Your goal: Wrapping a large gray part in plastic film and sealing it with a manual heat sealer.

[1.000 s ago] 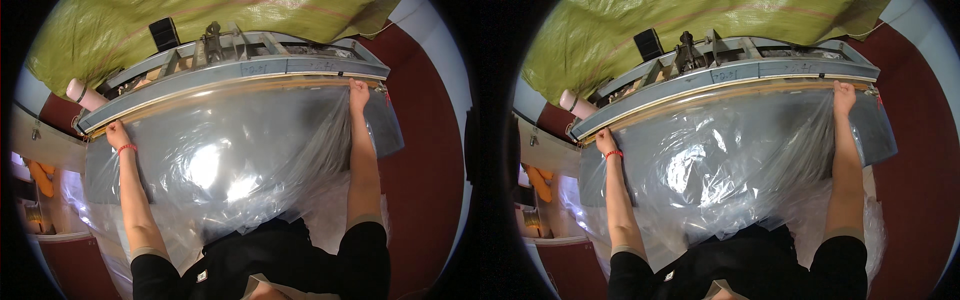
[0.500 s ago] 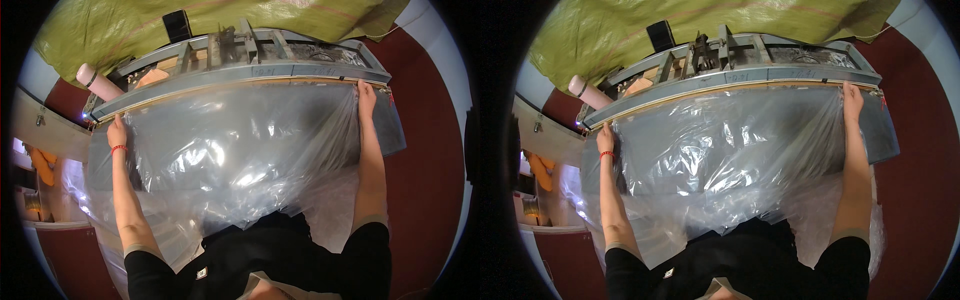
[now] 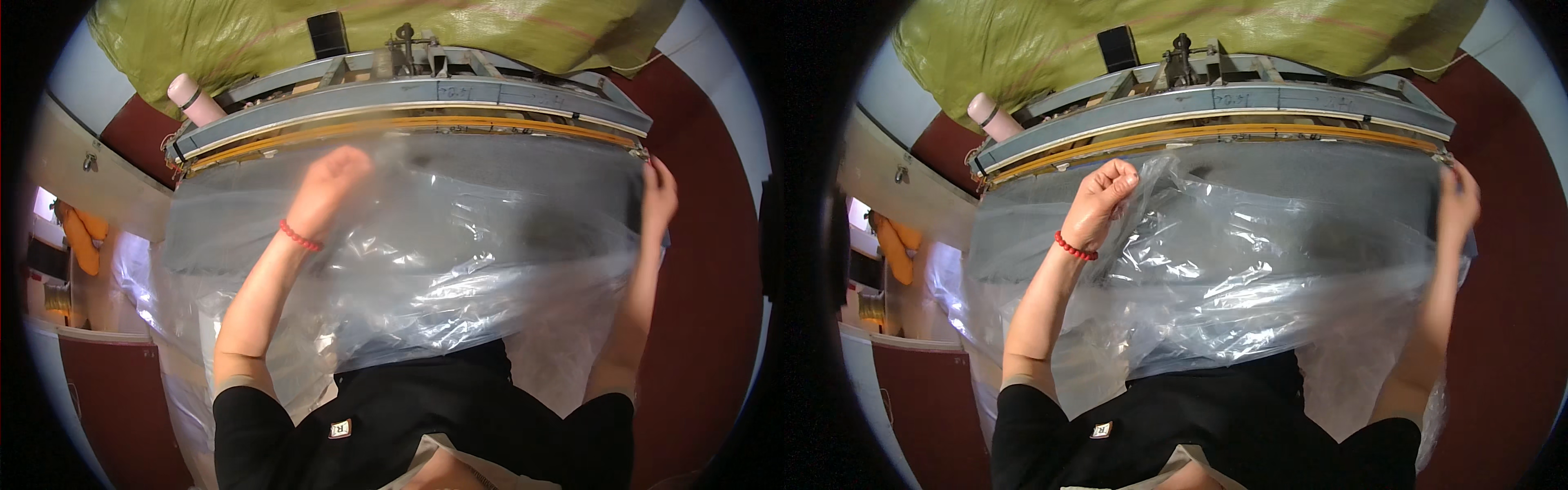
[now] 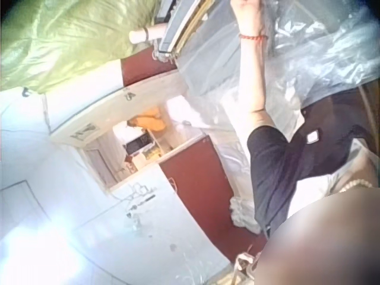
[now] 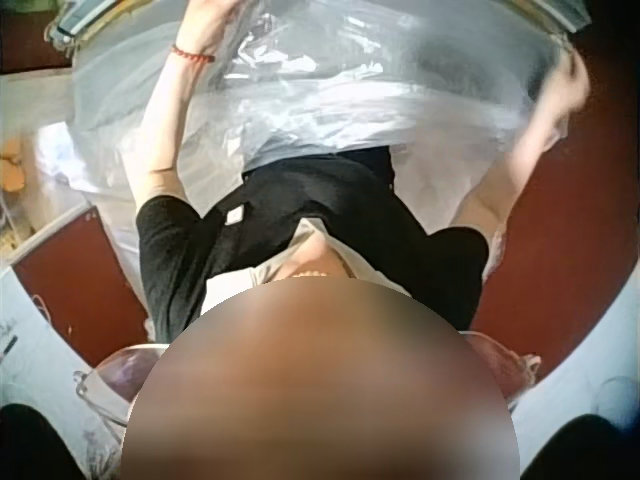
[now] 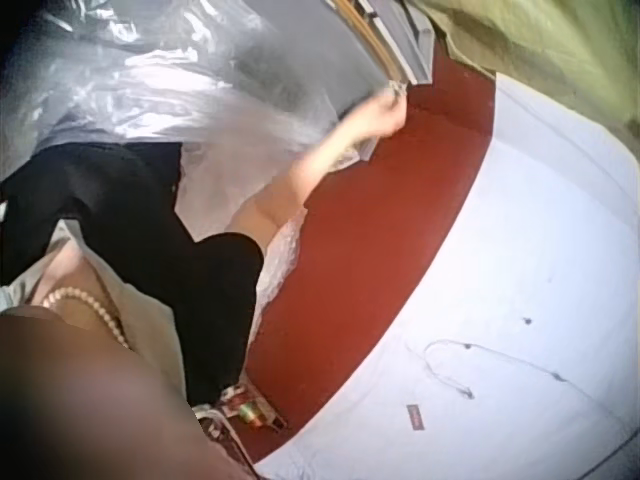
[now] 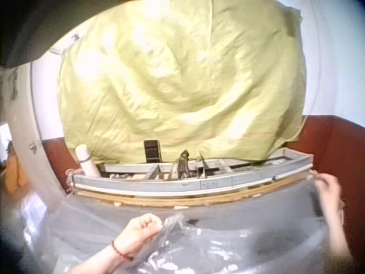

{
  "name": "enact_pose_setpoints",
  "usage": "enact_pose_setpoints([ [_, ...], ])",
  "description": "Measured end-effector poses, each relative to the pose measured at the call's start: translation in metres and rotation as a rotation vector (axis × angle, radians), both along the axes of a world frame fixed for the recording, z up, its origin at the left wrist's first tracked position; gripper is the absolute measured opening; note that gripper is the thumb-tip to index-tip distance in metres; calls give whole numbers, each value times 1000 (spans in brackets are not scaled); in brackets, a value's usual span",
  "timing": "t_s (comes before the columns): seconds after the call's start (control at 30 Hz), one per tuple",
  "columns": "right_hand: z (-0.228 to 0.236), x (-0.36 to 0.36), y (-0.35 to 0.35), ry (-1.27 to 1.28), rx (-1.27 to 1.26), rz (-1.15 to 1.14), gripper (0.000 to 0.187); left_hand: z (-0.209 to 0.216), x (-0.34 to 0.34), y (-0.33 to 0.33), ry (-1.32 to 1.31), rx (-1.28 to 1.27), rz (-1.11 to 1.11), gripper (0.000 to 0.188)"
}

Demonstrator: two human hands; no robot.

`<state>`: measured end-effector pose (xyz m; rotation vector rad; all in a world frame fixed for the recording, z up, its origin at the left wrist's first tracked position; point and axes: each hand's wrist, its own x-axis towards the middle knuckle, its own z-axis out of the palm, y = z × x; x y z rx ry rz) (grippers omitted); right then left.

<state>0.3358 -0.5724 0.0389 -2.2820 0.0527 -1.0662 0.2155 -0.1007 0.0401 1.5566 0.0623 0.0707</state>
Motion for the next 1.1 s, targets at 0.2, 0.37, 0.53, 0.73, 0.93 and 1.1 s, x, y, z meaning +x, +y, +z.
enact_pose_setpoints([
  [0.2,26,-38,220,146,-41,1169,40,27,-25,-11,-40,53,-87,13],
  [0.37,10,-46,288,293,145,1509,26,38,-38,-3,-161,173,-94,8],
  [0.53,7,-69,315,690,600,1656,6,36,-50,19,-396,522,-17,8],
  [0.73,2,-89,333,866,864,1651,7,27,-50,24,-656,822,134,14],
  [0.93,-9,-92,345,850,970,1661,18,19,-46,5,-655,1024,305,20],
  [1.1,-25,-80,349,779,673,1539,19,-2,-53,11,-819,1106,418,19],
])
